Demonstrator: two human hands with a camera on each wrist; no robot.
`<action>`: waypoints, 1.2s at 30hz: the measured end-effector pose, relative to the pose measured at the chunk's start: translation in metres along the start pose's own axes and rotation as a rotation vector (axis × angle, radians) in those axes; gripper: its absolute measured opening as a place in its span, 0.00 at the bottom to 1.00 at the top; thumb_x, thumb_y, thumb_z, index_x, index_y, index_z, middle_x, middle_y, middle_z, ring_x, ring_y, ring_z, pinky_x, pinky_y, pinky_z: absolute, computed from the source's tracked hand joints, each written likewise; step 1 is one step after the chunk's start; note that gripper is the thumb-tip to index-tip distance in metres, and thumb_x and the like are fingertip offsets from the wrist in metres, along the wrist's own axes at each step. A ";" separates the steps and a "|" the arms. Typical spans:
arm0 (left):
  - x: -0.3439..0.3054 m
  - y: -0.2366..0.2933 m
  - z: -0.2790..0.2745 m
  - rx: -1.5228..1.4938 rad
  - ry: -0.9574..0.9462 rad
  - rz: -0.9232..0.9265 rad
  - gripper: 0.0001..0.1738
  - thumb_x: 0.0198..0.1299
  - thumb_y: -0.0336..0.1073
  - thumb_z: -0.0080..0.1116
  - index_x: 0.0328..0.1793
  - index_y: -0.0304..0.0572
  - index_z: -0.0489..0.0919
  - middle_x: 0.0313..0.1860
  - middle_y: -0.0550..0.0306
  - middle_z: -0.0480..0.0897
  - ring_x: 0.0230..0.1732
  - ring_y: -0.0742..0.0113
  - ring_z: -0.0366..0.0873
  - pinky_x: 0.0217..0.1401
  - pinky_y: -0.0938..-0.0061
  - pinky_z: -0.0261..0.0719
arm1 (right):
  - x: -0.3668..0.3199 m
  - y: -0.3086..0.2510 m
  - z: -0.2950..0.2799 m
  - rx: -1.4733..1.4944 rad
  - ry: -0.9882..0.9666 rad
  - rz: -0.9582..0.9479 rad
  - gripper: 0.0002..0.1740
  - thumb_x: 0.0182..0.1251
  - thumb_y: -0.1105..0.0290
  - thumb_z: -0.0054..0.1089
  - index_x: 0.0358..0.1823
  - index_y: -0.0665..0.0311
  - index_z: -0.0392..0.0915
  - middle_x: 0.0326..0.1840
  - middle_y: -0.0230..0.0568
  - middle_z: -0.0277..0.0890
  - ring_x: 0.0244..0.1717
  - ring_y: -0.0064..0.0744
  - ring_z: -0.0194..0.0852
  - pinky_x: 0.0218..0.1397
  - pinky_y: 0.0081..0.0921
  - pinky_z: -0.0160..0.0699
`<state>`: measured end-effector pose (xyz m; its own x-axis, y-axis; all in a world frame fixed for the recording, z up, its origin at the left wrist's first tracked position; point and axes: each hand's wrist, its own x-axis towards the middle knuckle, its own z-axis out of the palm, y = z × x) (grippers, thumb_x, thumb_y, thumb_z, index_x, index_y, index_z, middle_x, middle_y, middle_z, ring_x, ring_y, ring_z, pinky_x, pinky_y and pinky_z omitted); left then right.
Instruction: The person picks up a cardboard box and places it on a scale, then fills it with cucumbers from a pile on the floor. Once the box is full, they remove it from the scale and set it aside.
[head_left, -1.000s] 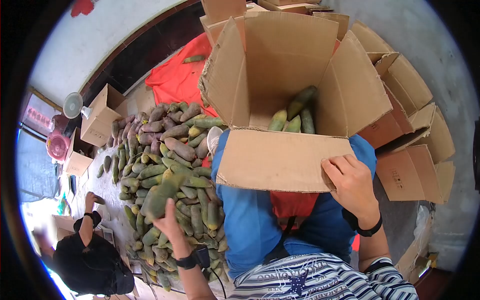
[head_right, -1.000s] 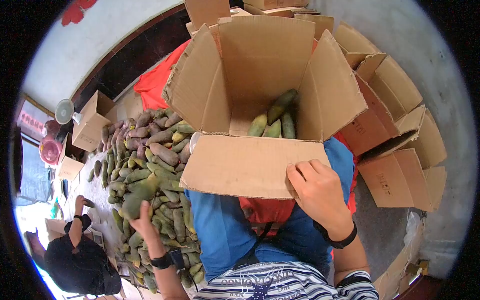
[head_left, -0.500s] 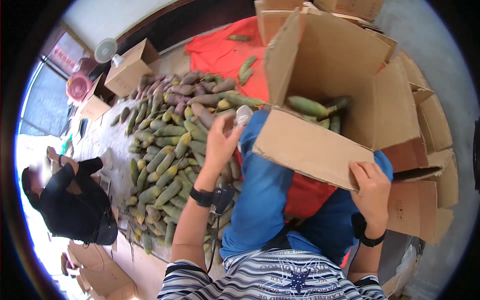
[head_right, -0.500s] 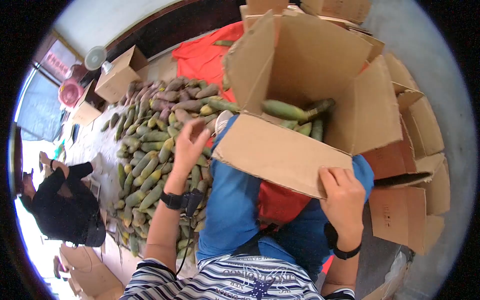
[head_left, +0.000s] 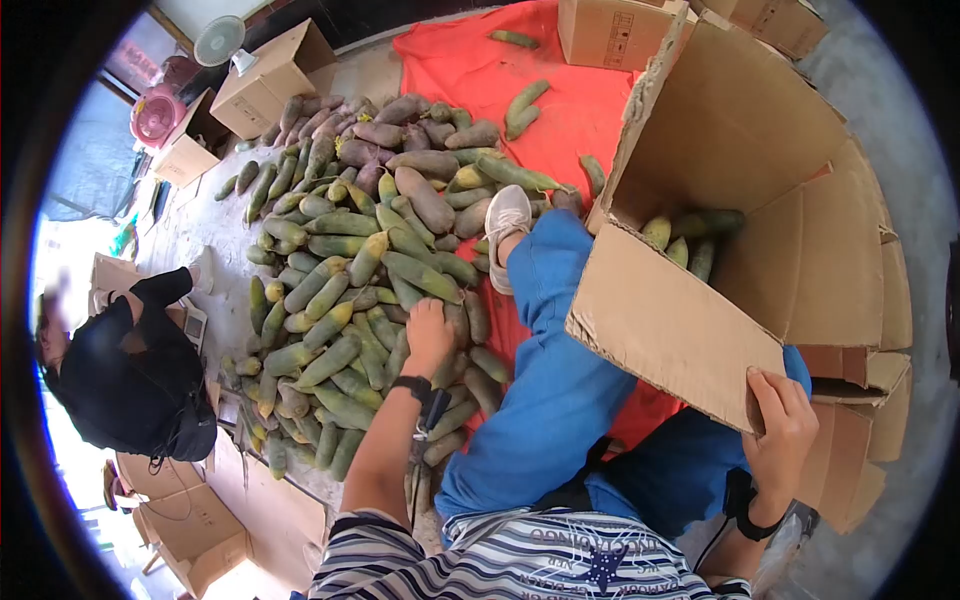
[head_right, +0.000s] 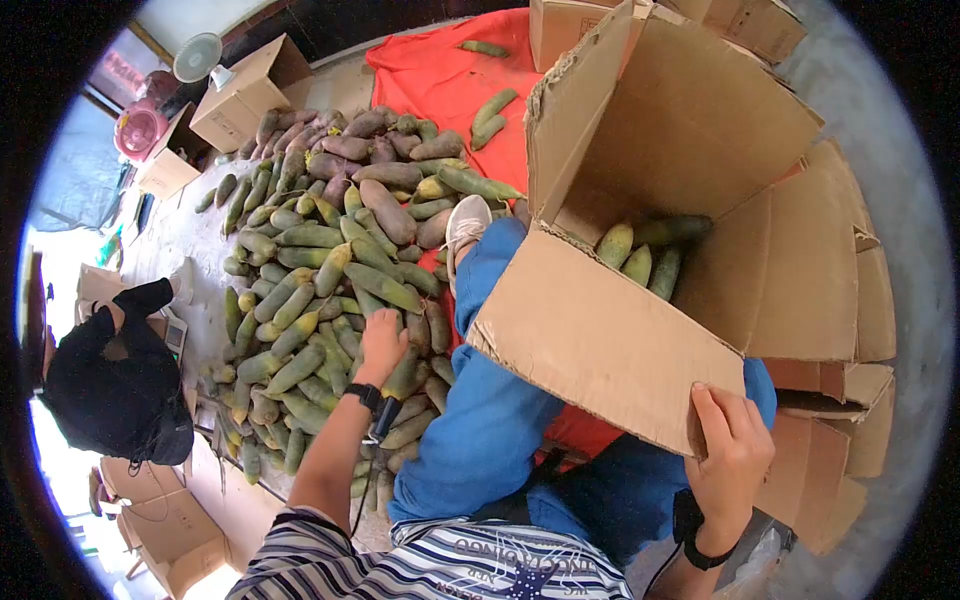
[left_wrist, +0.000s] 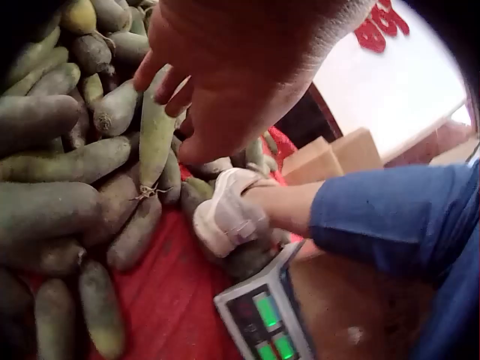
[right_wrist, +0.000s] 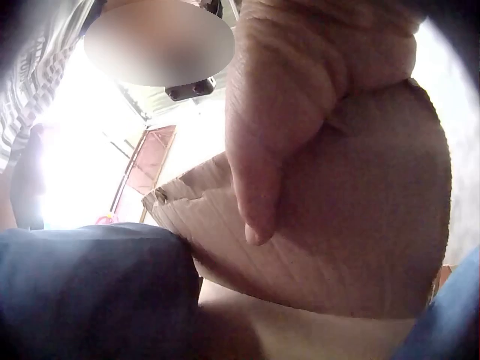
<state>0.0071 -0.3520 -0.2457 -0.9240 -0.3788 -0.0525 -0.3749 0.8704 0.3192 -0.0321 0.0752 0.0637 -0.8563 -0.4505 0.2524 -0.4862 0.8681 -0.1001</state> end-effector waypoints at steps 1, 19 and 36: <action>0.010 -0.001 0.005 0.148 0.081 0.111 0.20 0.47 0.35 0.65 0.47 0.40 0.75 0.51 0.44 0.74 0.60 0.45 0.68 0.57 0.54 0.70 | 0.002 -0.001 0.000 -0.005 -0.010 0.000 0.21 0.44 0.79 0.61 0.45 0.67 0.80 0.41 0.44 0.79 0.41 0.45 0.77 0.43 0.34 0.76; 0.060 -0.018 0.032 0.647 -0.119 0.287 0.15 0.49 0.29 0.60 0.46 0.46 0.76 0.46 0.54 0.72 0.51 0.53 0.67 0.50 0.58 0.67 | 0.012 -0.009 -0.002 0.017 -0.085 0.073 0.24 0.39 0.84 0.56 0.45 0.71 0.80 0.41 0.49 0.78 0.44 0.50 0.76 0.46 0.36 0.75; -0.037 0.127 -0.212 -1.074 0.766 0.228 0.33 0.52 0.29 0.69 0.64 0.32 0.67 0.60 0.52 0.72 0.60 0.62 0.71 0.67 0.68 0.67 | -0.010 0.011 0.014 0.022 0.177 -0.074 0.14 0.50 0.73 0.62 0.40 0.65 0.78 0.36 0.38 0.76 0.36 0.37 0.76 0.36 0.31 0.75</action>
<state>0.0102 -0.2943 -0.0030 -0.5498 -0.6469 0.5284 0.3518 0.3944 0.8489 -0.0317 0.0861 0.0464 -0.7749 -0.4678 0.4252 -0.5523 0.8282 -0.0953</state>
